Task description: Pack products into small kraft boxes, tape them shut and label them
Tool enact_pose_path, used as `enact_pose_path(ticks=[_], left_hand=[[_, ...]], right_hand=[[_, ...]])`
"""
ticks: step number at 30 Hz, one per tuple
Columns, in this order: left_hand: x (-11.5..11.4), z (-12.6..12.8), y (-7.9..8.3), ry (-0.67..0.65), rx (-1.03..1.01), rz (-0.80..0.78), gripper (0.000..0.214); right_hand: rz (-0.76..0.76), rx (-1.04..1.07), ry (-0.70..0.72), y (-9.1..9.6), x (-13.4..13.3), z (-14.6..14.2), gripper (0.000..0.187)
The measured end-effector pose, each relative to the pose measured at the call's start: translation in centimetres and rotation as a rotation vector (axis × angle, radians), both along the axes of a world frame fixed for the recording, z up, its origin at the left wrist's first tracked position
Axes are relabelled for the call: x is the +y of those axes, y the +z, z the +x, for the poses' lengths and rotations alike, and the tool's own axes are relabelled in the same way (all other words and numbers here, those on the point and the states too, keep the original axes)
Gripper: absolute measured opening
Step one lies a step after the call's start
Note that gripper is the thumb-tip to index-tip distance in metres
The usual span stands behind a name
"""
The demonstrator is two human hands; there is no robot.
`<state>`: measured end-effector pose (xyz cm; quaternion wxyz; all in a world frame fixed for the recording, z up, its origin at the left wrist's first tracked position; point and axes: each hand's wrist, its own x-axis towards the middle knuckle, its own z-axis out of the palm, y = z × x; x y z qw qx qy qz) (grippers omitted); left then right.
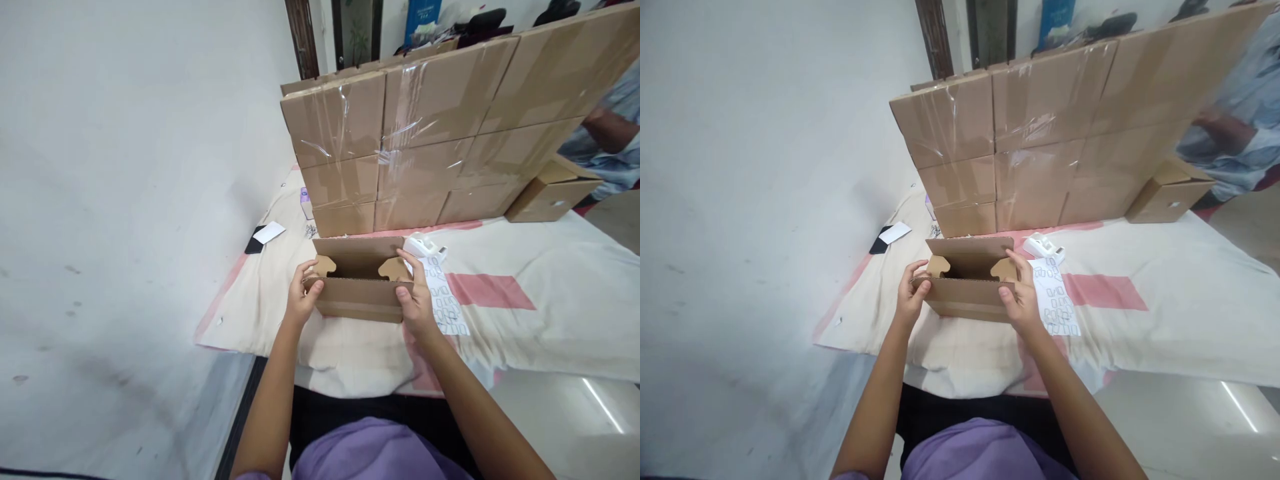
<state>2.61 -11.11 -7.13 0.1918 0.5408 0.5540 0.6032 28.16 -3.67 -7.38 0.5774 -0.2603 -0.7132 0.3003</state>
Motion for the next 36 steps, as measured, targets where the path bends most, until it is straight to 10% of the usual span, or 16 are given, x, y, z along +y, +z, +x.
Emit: enact_pose_path(ticks=[9, 18, 36], left_hand=[[0.5, 0.0, 0.9, -0.179, -0.113, -0.085, 0.058], [1.2, -0.6, 0.8, -0.305, -0.452, -0.233, 0.100], [2.8, 0.0, 1.1, -0.195, -0.442, -0.178, 0.091]], right_hand=[[-0.170, 0.066, -0.091, -0.3, 0.0, -0.2, 0.019], [-0.274, 0.072, 0.084, -0.1, 0.3, -0.1, 0.069], [-0.260, 0.015, 0.047, -2.0, 1.9, 0.6, 0.078]])
